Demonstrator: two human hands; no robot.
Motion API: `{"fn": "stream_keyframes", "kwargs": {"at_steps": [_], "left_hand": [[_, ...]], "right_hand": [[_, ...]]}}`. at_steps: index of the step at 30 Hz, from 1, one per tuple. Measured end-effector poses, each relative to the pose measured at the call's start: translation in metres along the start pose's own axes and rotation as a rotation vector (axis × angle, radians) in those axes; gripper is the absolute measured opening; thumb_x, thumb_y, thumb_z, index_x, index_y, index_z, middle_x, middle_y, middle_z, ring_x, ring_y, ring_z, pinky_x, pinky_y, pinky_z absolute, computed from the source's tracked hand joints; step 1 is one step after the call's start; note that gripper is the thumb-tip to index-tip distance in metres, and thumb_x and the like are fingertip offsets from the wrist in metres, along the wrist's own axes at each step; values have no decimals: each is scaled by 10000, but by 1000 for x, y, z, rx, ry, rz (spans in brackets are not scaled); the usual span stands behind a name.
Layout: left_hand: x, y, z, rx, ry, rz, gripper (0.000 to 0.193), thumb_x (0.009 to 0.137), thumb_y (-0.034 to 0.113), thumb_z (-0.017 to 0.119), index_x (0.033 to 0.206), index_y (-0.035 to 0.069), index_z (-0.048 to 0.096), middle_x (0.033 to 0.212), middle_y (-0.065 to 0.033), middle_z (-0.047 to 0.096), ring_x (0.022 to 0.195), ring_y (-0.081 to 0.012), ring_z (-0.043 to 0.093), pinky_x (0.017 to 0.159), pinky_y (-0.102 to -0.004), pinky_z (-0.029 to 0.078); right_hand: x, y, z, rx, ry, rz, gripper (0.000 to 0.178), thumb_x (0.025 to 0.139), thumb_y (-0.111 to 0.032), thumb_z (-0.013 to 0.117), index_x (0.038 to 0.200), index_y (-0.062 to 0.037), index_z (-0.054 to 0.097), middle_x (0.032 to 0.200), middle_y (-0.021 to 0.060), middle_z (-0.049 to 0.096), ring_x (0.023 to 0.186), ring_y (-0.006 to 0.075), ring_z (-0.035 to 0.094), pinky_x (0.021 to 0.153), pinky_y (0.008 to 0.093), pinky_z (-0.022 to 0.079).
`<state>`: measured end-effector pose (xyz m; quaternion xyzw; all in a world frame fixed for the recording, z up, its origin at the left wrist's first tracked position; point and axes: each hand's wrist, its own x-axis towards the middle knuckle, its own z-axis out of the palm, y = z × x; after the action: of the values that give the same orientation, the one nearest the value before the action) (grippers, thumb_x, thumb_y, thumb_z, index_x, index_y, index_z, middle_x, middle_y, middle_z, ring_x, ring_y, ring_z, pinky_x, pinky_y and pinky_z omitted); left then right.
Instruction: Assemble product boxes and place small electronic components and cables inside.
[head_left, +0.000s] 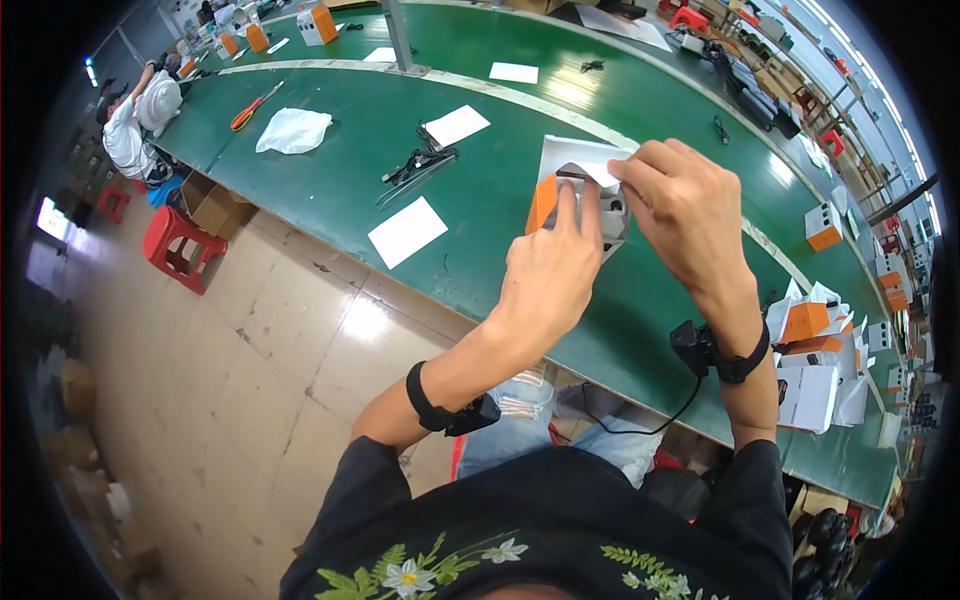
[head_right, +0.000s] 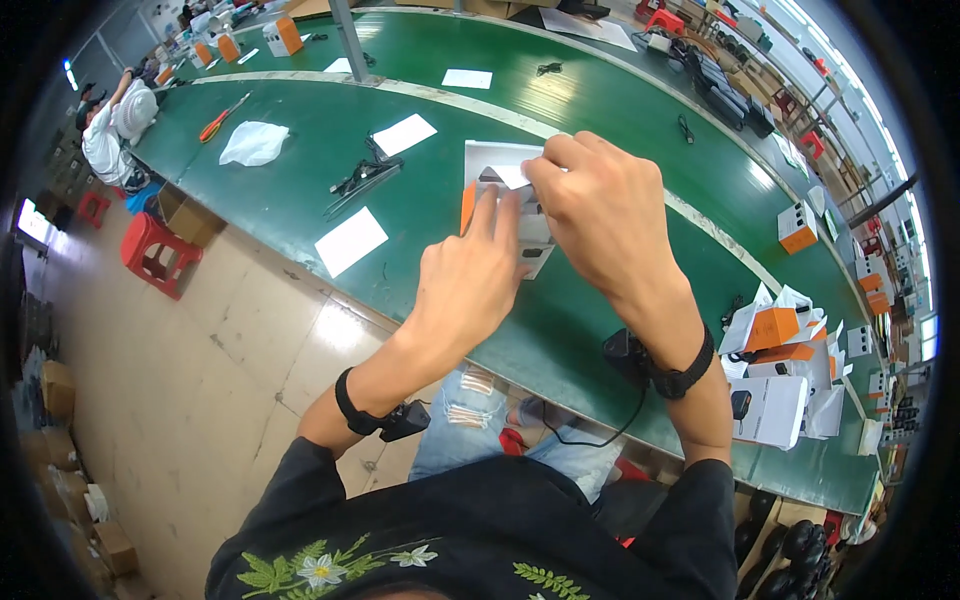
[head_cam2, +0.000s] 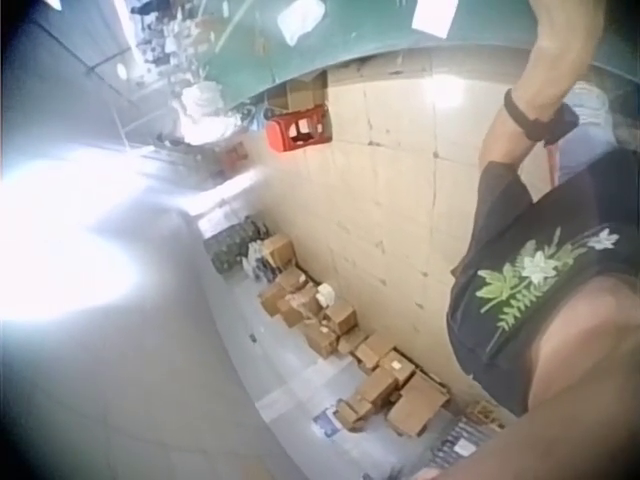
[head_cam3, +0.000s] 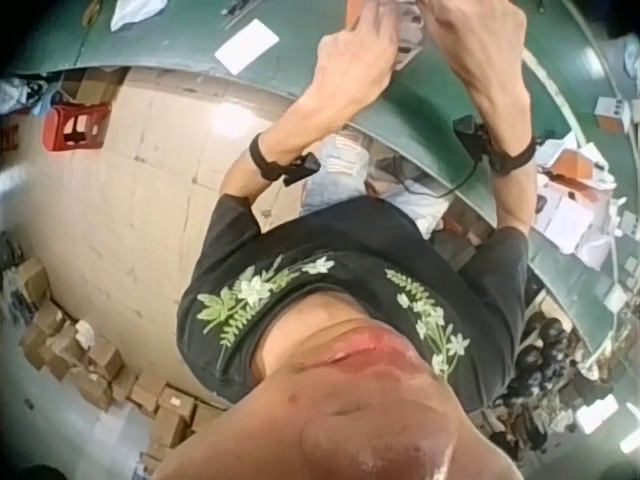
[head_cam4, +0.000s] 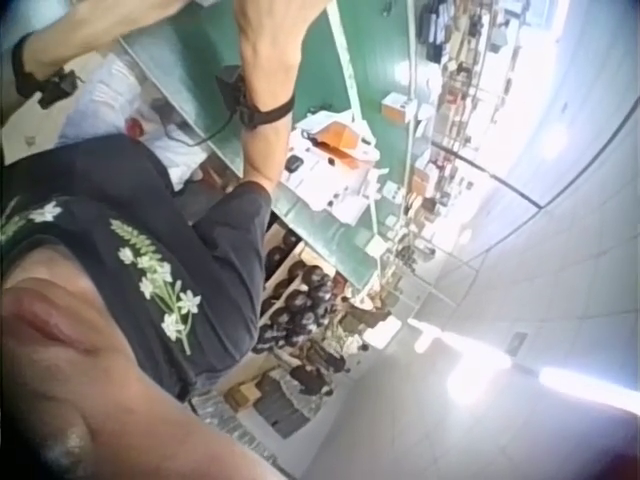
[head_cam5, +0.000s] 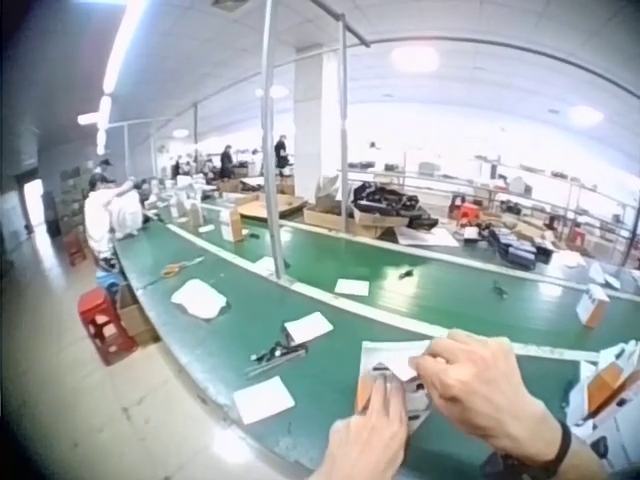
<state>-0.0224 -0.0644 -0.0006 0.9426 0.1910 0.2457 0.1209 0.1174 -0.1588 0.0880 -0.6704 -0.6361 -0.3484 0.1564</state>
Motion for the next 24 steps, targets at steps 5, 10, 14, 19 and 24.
{"fn": "stream_keyframes", "kwargs": {"at_steps": [5, 10, 14, 19, 24], "left_hand": [[4, -18, 3, -71, -4, 122, 546, 915, 127, 813, 1428, 82, 631, 1143, -154, 778, 795, -406, 773, 671, -515, 611], [-1, -29, -1, -149, 92, 151, 383, 915, 121, 813, 1291, 127, 741, 1039, -97, 791, 785, -399, 759, 661, -511, 597], [-1, -30, -1, -162, 100, 160, 365, 904, 146, 836, 1259, 119, 757, 1019, -90, 784, 777, -395, 755, 648, -505, 588], [-5, -34, 4, -107, 68, 147, 377, 897, 143, 845, 1262, 112, 757, 996, -81, 773, 764, -387, 751, 646, -501, 585], [-5, -31, 3, -159, 151, 182, 366, 892, 117, 837, 1249, 105, 757, 991, -74, 769, 771, -373, 755, 659, -488, 592]], "right_hand": [[-5, 4, 3, 21, -11, 11, 10, 797, -86, 743, 798, -84, 733, 818, 36, 678, 793, 252, 695, 612, 413, 548], [-5, 3, 5, 10, -153, 10, 30, 795, -92, 741, 819, -75, 733, 844, 65, 695, 828, 273, 741, 648, 429, 580], [-3, -8, 7, -10, -148, -29, 36, 788, -88, 745, 809, -70, 723, 872, 81, 707, 825, 287, 758, 669, 425, 599], [-13, -22, 13, 1, -285, 34, 91, 756, -76, 800, 835, -78, 756, 920, 105, 732, 817, 326, 774, 661, 434, 604], [-3, -6, 43, 2, -337, 82, 96, 710, -55, 823, 788, -63, 767, 877, 161, 754, 813, 358, 776, 656, 446, 605]]}}
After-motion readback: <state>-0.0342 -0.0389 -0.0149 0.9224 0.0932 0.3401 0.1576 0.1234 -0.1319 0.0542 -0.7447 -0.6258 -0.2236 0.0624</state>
